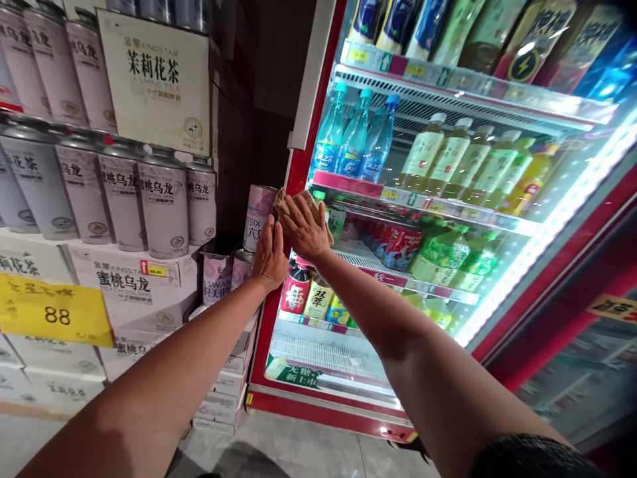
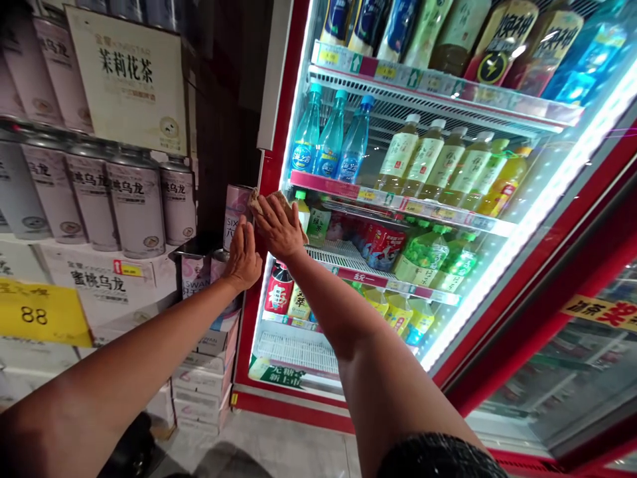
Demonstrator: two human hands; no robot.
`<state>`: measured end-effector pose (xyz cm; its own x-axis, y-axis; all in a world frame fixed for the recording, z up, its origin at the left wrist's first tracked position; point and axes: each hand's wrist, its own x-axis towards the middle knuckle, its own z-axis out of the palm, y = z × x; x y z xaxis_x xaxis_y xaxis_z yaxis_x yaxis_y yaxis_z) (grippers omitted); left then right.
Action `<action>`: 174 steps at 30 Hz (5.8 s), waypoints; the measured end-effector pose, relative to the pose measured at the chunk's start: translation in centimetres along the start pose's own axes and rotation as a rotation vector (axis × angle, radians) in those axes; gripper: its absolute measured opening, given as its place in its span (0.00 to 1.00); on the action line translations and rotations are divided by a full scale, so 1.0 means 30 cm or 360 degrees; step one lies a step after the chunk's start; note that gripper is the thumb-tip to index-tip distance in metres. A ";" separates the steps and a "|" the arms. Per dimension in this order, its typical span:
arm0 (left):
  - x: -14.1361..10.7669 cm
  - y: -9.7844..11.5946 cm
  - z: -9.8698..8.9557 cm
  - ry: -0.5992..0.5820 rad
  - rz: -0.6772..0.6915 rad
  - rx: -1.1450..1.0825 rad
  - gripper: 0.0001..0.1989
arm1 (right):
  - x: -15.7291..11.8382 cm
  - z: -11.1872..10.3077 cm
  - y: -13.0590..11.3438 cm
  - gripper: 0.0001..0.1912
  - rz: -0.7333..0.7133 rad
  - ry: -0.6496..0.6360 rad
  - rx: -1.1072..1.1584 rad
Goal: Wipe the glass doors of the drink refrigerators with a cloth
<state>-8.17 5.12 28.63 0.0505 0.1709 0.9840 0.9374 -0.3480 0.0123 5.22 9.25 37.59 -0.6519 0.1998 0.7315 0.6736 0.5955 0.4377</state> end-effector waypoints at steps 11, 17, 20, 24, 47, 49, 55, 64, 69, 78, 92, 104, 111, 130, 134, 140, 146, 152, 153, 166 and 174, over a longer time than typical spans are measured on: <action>0.106 0.000 0.012 -0.0043 0.0180 -0.0154 0.43 | 0.021 -0.054 0.094 0.31 0.0080 0.0105 0.0012; 0.196 0.019 0.065 0.0011 0.0104 -0.0077 0.46 | -0.016 -0.052 0.105 0.31 0.0011 0.0002 0.0030; 0.224 0.012 0.090 -0.0014 0.0127 -0.0075 0.46 | -0.089 -0.068 0.148 0.29 -0.0079 -0.0073 0.0020; 0.236 0.006 0.121 -0.0096 0.0093 -0.0106 0.46 | -0.105 -0.100 0.196 0.30 0.0066 0.0011 -0.0027; 0.223 0.066 0.114 -0.0308 -0.0140 0.0130 0.37 | -0.349 -0.117 0.367 0.31 0.0183 0.0017 -0.0151; 0.225 0.069 0.114 -0.0311 -0.0139 0.0142 0.37 | -0.386 -0.131 0.413 0.31 0.0189 0.0016 -0.0160; 0.222 0.068 0.122 -0.0273 -0.0120 0.0169 0.38 | -0.336 -0.161 0.457 0.32 0.0537 0.0160 -0.0151; 0.222 0.062 0.125 -0.0267 -0.0134 0.0151 0.39 | -0.513 -0.141 0.506 0.33 0.0350 0.0047 -0.0154; 0.220 0.062 0.127 -0.0260 -0.0115 0.0180 0.39 | -0.518 -0.170 0.606 0.35 0.0702 0.0173 -0.0196; 0.219 0.073 0.114 -0.0278 -0.0150 0.0177 0.39 | -0.635 -0.164 0.607 0.33 0.0543 0.0060 -0.0133; 0.218 0.067 0.121 -0.0240 -0.0118 0.0229 0.39 | -0.779 -0.159 0.723 0.33 0.0715 0.0158 -0.0145; 0.217 0.068 0.121 -0.0206 -0.0097 0.0232 0.42 | -0.807 -0.219 0.845 0.34 0.1125 0.0340 -0.0140; 0.213 0.068 0.121 -0.0156 -0.0046 0.0236 0.41 | -1.000 -0.210 0.931 0.35 0.1232 0.0263 -0.0153; 0.212 0.078 0.118 -0.0137 -0.0001 0.0251 0.41 | -1.048 -0.247 1.076 0.37 0.1677 0.0502 -0.0164; 0.208 0.107 0.111 -0.0160 -0.0144 0.0154 0.41 | -1.045 -0.263 1.050 0.37 0.1475 0.0351 -0.0124; 0.199 0.239 0.196 -0.0355 0.0058 -0.0009 0.38 | -1.144 -0.308 1.053 0.35 0.1512 0.0185 -0.0163; 0.314 0.622 0.393 -0.0599 0.0699 -0.0035 0.34 | -1.081 -0.341 1.141 0.37 0.1956 0.0352 -0.0090; 0.412 0.996 0.530 -0.0819 0.1011 -0.0012 0.39 | -1.121 -0.307 1.108 0.36 0.1617 0.0221 -0.0084; 0.416 1.026 0.544 -0.0854 0.1002 -0.0003 0.38 | -1.150 -0.304 1.108 0.36 0.1561 0.0175 -0.0097; 0.392 1.056 0.587 -0.0897 0.0948 0.0088 0.35 | -1.090 -0.366 1.287 0.36 0.1568 0.0466 -0.0044; 0.390 1.059 0.581 -0.0895 0.0949 0.0073 0.33 | -1.106 -0.400 1.316 0.37 0.1811 0.0453 -0.0040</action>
<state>28.19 12.13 37.44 0.6984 0.4099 0.5866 0.7110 -0.4906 -0.5037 57.62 16.79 36.85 0.4299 0.4240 0.7971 0.8268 0.1699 -0.5363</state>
